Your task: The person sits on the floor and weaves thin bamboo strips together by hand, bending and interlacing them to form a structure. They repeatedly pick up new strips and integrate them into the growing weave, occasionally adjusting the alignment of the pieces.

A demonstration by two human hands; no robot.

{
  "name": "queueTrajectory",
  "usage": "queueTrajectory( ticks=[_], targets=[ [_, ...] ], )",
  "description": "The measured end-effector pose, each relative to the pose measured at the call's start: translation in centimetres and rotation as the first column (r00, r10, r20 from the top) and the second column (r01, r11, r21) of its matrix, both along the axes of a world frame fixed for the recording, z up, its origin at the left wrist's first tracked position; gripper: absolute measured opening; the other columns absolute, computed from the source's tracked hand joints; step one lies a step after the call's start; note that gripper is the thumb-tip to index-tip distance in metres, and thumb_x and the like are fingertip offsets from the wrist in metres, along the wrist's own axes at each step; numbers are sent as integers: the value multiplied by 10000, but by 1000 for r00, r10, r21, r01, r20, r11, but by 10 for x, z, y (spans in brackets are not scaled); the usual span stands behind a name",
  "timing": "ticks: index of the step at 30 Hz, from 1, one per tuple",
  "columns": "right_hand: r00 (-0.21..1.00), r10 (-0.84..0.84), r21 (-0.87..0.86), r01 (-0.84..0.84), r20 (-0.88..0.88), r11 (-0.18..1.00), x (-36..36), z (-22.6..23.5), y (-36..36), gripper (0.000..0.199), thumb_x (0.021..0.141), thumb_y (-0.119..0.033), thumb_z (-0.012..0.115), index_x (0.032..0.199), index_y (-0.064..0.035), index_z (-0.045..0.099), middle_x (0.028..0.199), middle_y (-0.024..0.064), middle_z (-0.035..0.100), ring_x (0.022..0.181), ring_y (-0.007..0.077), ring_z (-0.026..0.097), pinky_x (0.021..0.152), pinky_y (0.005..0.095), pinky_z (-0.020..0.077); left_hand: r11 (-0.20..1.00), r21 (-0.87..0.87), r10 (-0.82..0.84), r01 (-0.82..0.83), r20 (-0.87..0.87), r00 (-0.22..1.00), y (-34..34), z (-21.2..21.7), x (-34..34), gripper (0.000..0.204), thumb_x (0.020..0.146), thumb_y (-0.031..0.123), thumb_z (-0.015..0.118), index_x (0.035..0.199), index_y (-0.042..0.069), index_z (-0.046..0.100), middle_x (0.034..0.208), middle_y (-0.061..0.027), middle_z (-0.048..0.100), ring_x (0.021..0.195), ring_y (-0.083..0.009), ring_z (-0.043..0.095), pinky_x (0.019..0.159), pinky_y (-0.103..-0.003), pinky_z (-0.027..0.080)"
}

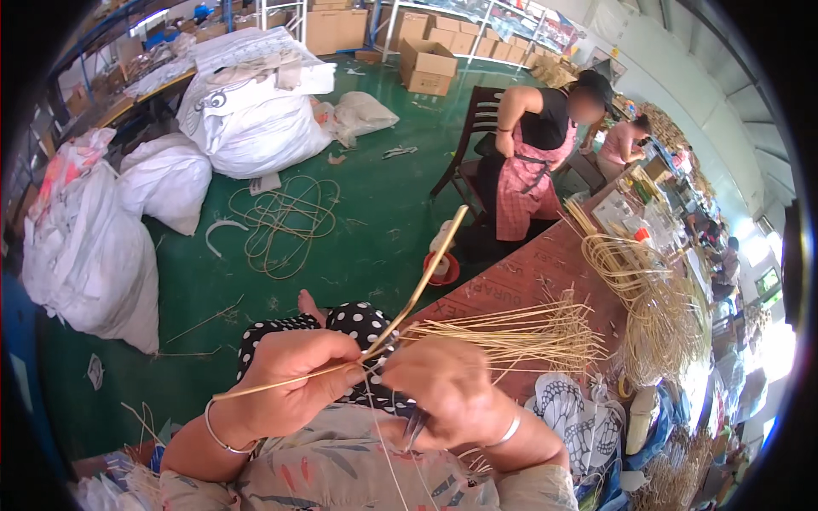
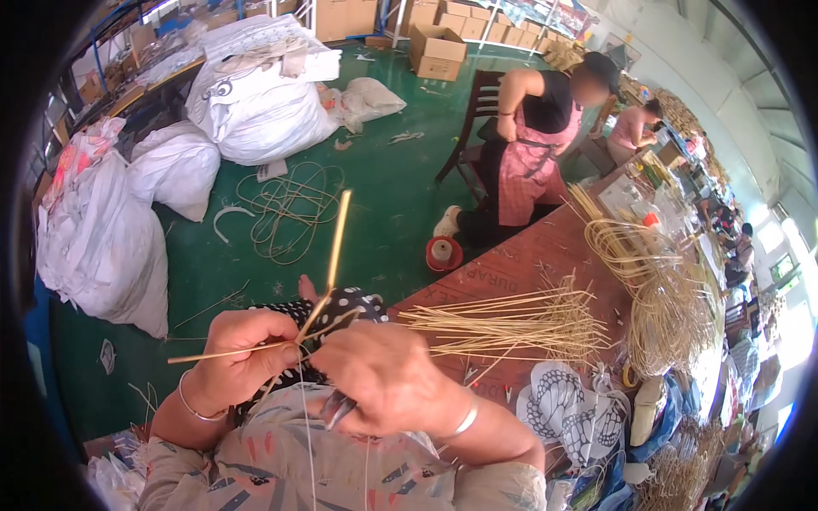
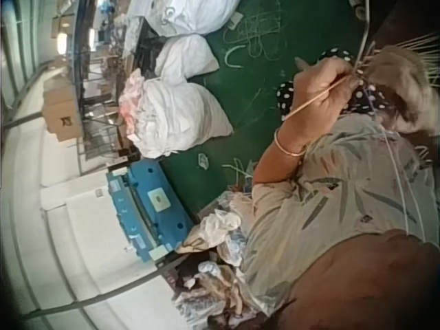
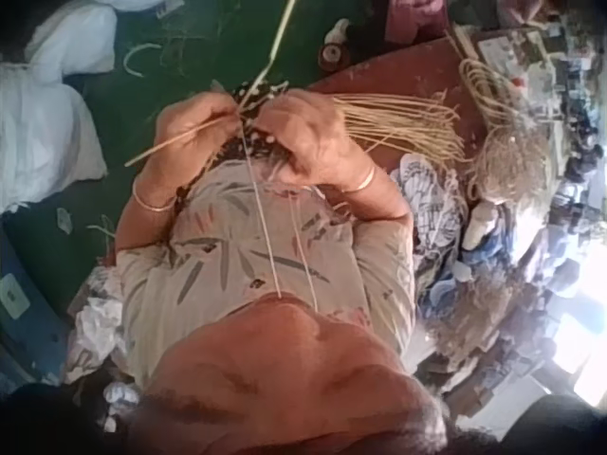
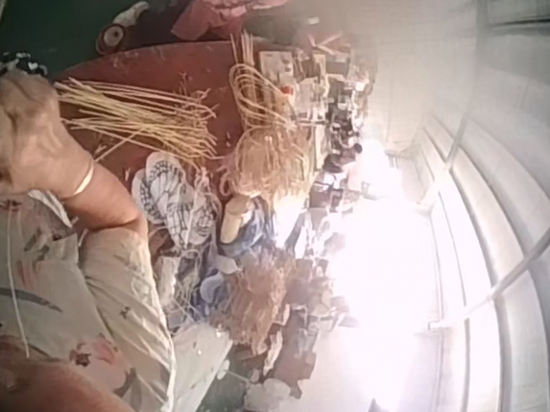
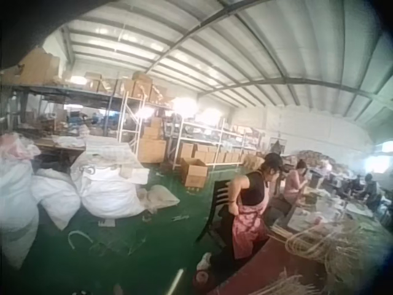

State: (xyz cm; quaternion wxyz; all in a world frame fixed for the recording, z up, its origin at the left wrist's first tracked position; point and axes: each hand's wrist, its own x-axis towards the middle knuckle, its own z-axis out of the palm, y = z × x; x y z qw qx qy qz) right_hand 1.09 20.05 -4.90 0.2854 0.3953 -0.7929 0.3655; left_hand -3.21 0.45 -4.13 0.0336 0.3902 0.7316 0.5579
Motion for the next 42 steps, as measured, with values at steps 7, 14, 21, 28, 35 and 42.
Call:
queueTrajectory(
  ticks=[7,14,21,28,35,42],
  targets=[
    [942,-241,209,290,-231,934,4,27,22,444,606,-241,719,947,-32,526,902,104,541,684,244,559,550,312,473,980,106,-193,169,292,937,-8,7,0,98,756,4,575,851,-19,564,658,-6,551,576,-37,467,502,-195,373],
    [901,-236,289,350,-365,891,0,21,9,323,592,-150,684,878,-35,585,918,56,507,729,171,532,514,253,464,971,118,-235,207,356,904,-5,3,-1,96,754,0,540,846,-25,556,657,-6,548,583,-35,467,515,-190,377],
    [922,-203,320,311,-329,895,-5,15,5,416,549,-161,733,912,-36,573,917,57,546,739,198,553,550,292,465,980,88,-198,178,416,887,-4,5,-2,90,749,-26,524,833,-29,554,654,-4,546,579,-33,458,515,-191,377],
    [935,-154,360,270,-320,893,-10,15,7,339,566,-156,669,857,2,596,930,63,483,778,171,519,513,255,475,987,101,-156,124,433,888,-3,1,-2,99,753,-33,538,850,-30,558,667,3,548,597,-23,457,521,-181,376],
    [954,-130,354,224,-269,908,-11,13,5,338,543,-141,673,837,6,590,913,69,477,731,179,525,500,270,468,991,64,-135,119,430,893,-3,3,-1,81,758,-3,549,837,-19,562,659,6,540,575,-28,451,514,-191,370],
    [986,-158,166,164,-48,972,-23,4,0,280,538,-96,710,780,-35,584,806,78,547,650,230,547,507,322,449,986,142,-137,87,398,907,-6,-7,-6,99,729,29,618,801,-20,573,672,-6,562,569,-30,488,476,-179,356]
  ],
)
